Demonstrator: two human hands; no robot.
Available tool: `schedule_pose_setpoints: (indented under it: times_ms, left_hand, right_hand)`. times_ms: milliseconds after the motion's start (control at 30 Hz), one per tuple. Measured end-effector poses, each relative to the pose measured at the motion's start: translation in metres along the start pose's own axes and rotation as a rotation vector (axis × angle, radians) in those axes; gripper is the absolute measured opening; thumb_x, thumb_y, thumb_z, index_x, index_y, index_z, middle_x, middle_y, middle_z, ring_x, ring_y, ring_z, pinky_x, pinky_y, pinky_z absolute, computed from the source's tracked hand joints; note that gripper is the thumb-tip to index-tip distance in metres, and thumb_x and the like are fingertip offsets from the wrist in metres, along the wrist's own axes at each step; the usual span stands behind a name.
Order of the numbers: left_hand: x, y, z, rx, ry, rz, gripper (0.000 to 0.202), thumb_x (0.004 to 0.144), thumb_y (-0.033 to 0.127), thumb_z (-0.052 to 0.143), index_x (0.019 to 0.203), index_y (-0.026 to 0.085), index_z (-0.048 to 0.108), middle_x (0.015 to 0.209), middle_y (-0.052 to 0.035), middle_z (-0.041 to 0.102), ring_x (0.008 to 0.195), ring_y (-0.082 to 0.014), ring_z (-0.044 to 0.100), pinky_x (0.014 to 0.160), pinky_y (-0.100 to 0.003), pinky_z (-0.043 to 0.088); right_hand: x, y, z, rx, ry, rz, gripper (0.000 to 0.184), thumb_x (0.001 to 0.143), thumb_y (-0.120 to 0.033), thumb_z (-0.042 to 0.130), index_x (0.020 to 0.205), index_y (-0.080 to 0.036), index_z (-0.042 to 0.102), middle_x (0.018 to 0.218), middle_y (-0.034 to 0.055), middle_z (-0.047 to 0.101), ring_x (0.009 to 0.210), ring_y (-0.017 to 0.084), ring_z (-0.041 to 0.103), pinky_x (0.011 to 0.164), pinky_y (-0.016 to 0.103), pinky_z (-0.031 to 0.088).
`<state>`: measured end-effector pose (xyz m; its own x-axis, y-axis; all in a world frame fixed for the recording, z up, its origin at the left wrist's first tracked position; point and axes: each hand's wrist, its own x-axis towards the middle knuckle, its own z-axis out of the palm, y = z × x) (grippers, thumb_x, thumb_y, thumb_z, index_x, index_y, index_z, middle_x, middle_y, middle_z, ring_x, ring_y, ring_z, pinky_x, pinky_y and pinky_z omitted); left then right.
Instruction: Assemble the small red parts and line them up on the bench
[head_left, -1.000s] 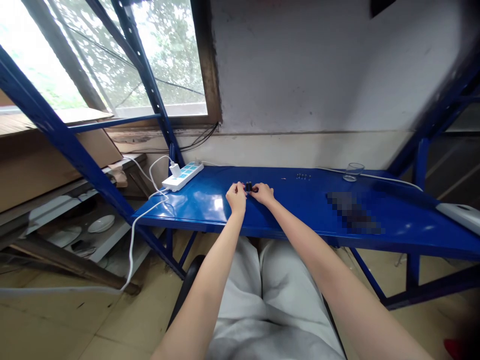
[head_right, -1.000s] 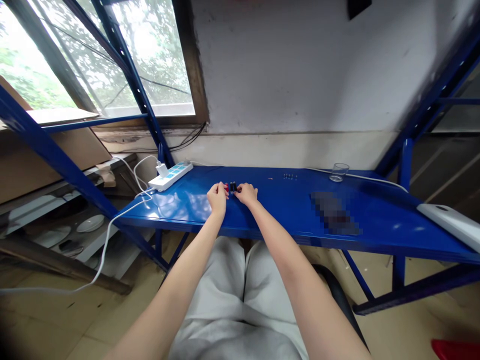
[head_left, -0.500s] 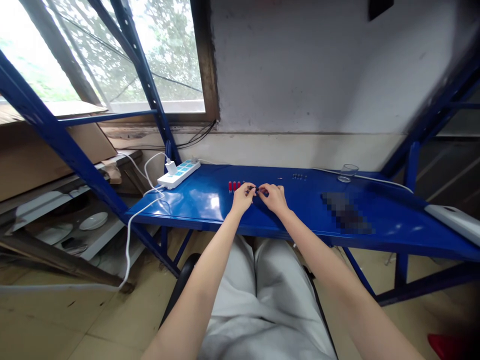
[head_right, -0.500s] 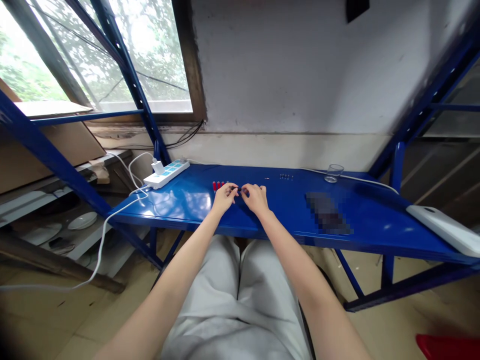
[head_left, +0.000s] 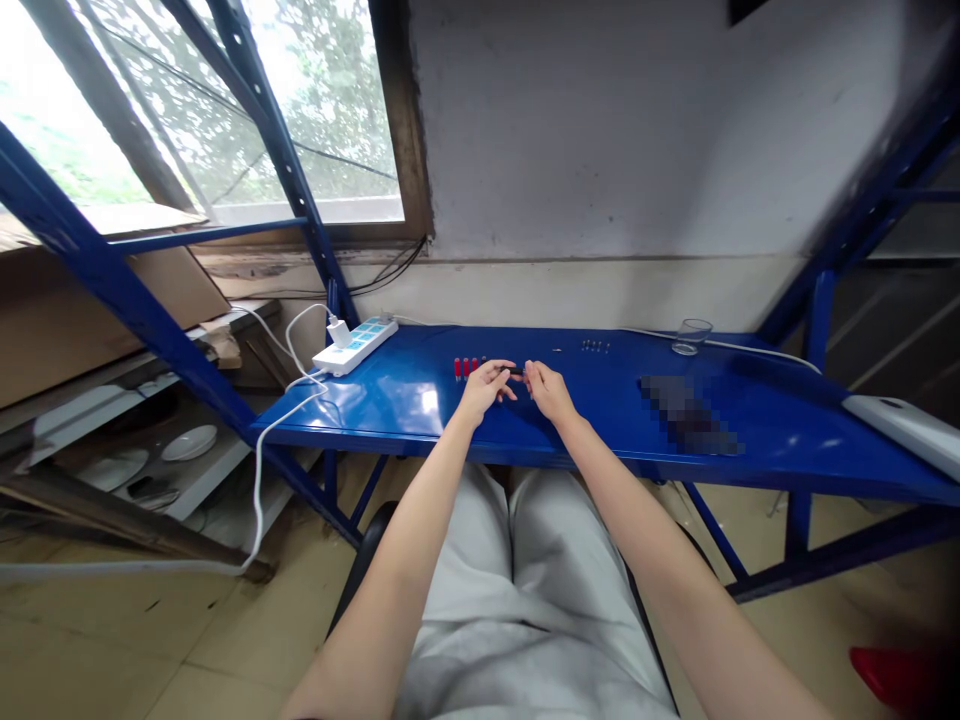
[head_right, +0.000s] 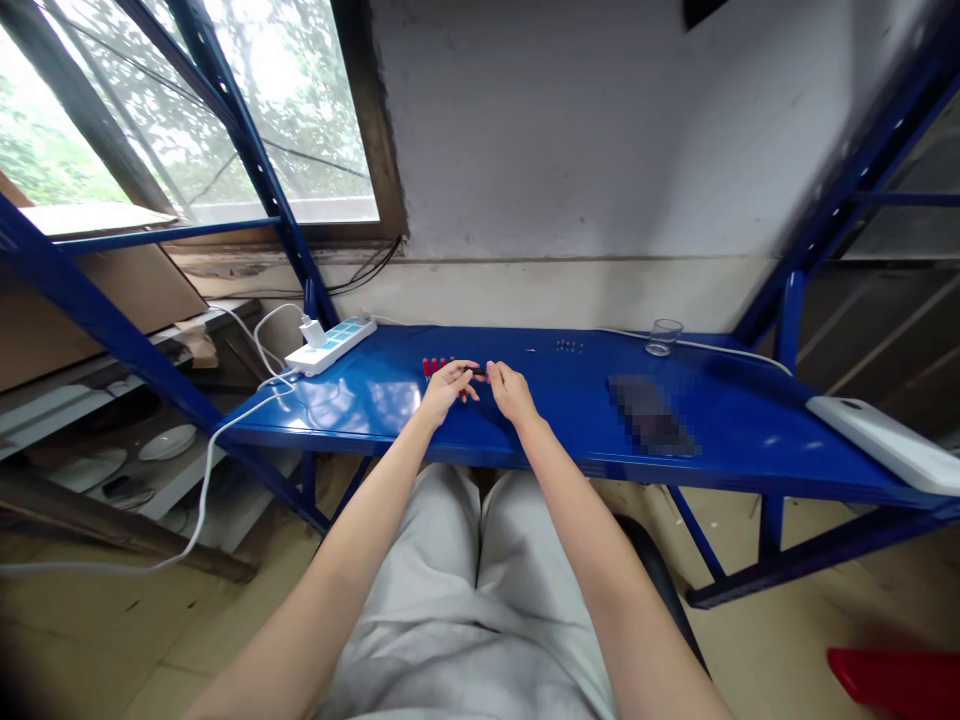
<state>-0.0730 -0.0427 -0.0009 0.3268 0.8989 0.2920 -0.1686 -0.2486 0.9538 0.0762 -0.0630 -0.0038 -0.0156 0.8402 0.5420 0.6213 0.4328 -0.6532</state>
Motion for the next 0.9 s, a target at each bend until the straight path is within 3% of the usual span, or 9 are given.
schedule_pose_setpoints:
  times_ms: [133, 367, 667, 900]
  left_hand:
    - [-0.0010, -0.0001, 0.0012, 0.012, -0.015, -0.014, 0.032, 0.075, 0.036, 0.059, 0.098, 0.014, 0.055, 0.084, -0.0085, 0.067, 0.051, -0.0100, 0.061, 0.043, -0.017, 0.034]
    - [0.0017, -0.0034, 0.0003, 0.067, 0.040, -0.038, 0.032, 0.075, 0.038, 0.058, 0.094, 0.013, 0.056, 0.081, -0.0084, 0.067, 0.048, -0.0093, 0.060, 0.042, -0.017, 0.033]
    - [0.0027, -0.0070, 0.0009, 0.160, 0.063, 0.011, 0.029, 0.079, 0.044, 0.050, 0.075, 0.015, 0.050, 0.054, 0.0012, 0.057, 0.041, -0.0087, 0.055, 0.040, -0.017, 0.032]
    - [0.0014, -0.0050, 0.0040, 0.144, 0.101, -0.019, 0.035, 0.080, 0.047, 0.048, 0.062, 0.017, 0.044, 0.045, 0.0026, 0.050, 0.036, -0.0085, 0.050, 0.040, -0.019, 0.033]
  right_hand:
    - [0.0007, 0.0018, 0.0005, -0.088, 0.038, 0.002, 0.049, 0.089, -0.054, 0.018, 0.062, -0.022, 0.043, 0.057, 0.0012, 0.051, 0.054, 0.013, 0.049, 0.056, 0.024, 0.035]
    - [0.0016, 0.0029, 0.0003, -0.159, 0.081, 0.000, 0.053, 0.089, -0.054, 0.014, 0.062, -0.022, 0.047, 0.056, 0.0026, 0.052, 0.054, 0.015, 0.051, 0.056, 0.025, 0.034]
    - [0.0034, 0.0019, 0.0030, -0.235, 0.069, -0.014, 0.054, 0.090, -0.051, 0.014, 0.063, -0.021, 0.049, 0.059, 0.0047, 0.056, 0.055, 0.016, 0.053, 0.056, 0.026, 0.033]
    - [0.0027, -0.0008, 0.0027, -0.258, 0.057, -0.029, 0.057, 0.090, -0.052, 0.010, 0.064, -0.021, 0.050, 0.059, 0.0048, 0.056, 0.056, 0.016, 0.053, 0.056, 0.026, 0.032]
